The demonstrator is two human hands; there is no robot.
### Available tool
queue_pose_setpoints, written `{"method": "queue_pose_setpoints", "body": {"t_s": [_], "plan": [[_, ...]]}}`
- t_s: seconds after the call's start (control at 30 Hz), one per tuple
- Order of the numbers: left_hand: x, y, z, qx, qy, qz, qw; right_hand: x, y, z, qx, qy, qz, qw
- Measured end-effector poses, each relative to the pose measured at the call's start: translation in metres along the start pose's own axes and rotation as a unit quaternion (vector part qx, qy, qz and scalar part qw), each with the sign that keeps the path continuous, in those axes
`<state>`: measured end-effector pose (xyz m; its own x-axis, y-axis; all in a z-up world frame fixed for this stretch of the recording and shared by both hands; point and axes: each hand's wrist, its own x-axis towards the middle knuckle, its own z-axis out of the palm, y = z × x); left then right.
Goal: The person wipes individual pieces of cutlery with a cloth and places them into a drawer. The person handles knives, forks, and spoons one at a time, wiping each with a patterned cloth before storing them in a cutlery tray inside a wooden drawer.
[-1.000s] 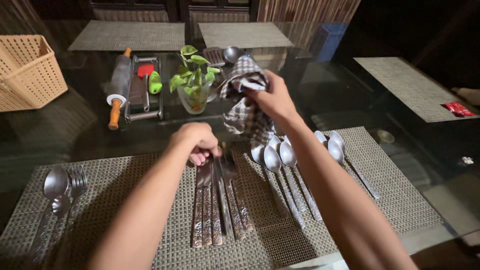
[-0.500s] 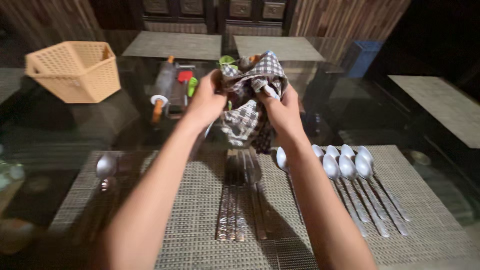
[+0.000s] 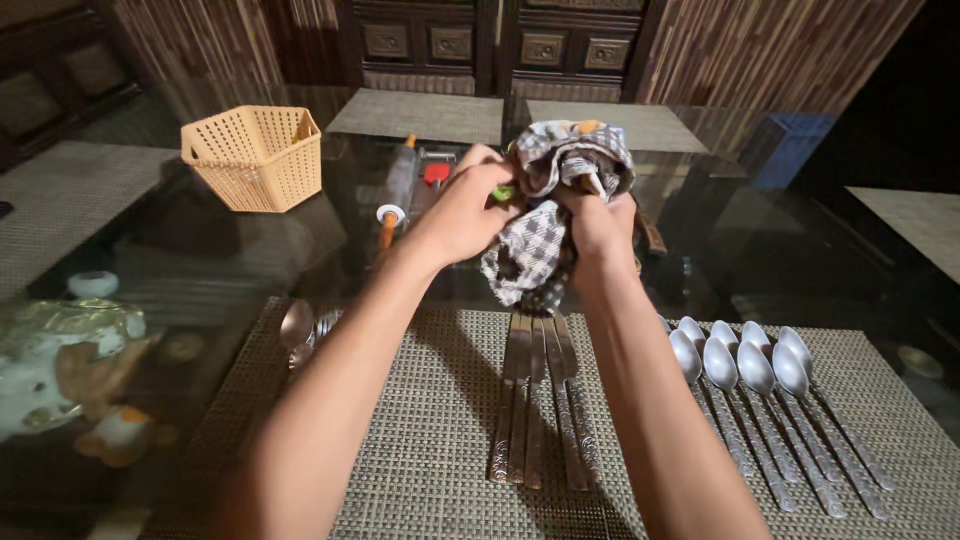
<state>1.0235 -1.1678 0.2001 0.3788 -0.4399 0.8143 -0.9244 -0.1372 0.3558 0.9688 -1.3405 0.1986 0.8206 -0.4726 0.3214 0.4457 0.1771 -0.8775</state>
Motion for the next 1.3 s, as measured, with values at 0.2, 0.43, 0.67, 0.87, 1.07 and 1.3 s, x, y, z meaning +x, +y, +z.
{"method": "queue_pose_setpoints", "body": {"t_s": [0.2, 0.43, 0.67, 0.87, 1.07, 1.3], "plan": [[-0.004, 0.017, -0.039, 0.022, -0.043, -0.205, 0.978, 0.019, -0.010, -0.008, 0.112, 0.051, -0.034, 0.992], [-0.005, 0.030, -0.053, 0.089, -0.031, -0.162, 0.982, 0.017, -0.018, -0.003, 0.128, 0.047, -0.072, 0.988], [0.000, 0.036, -0.057, 0.104, -0.031, -0.237, 0.965, 0.004, -0.028, 0.002, 0.127, 0.020, -0.020, 0.992], [-0.001, 0.027, -0.035, 0.070, -0.037, -0.176, 0.981, 0.000, 0.003, -0.017, 0.126, 0.016, 0.010, 0.992], [-0.004, 0.023, -0.009, 0.051, -0.027, -0.210, 0.976, 0.030, 0.006, -0.063, 0.089, 0.101, -0.067, 0.989], [0.003, 0.001, 0.000, 0.027, 0.039, -0.163, 0.985, 0.020, -0.012, -0.103, 0.026, 0.048, -0.173, 0.983]]}}
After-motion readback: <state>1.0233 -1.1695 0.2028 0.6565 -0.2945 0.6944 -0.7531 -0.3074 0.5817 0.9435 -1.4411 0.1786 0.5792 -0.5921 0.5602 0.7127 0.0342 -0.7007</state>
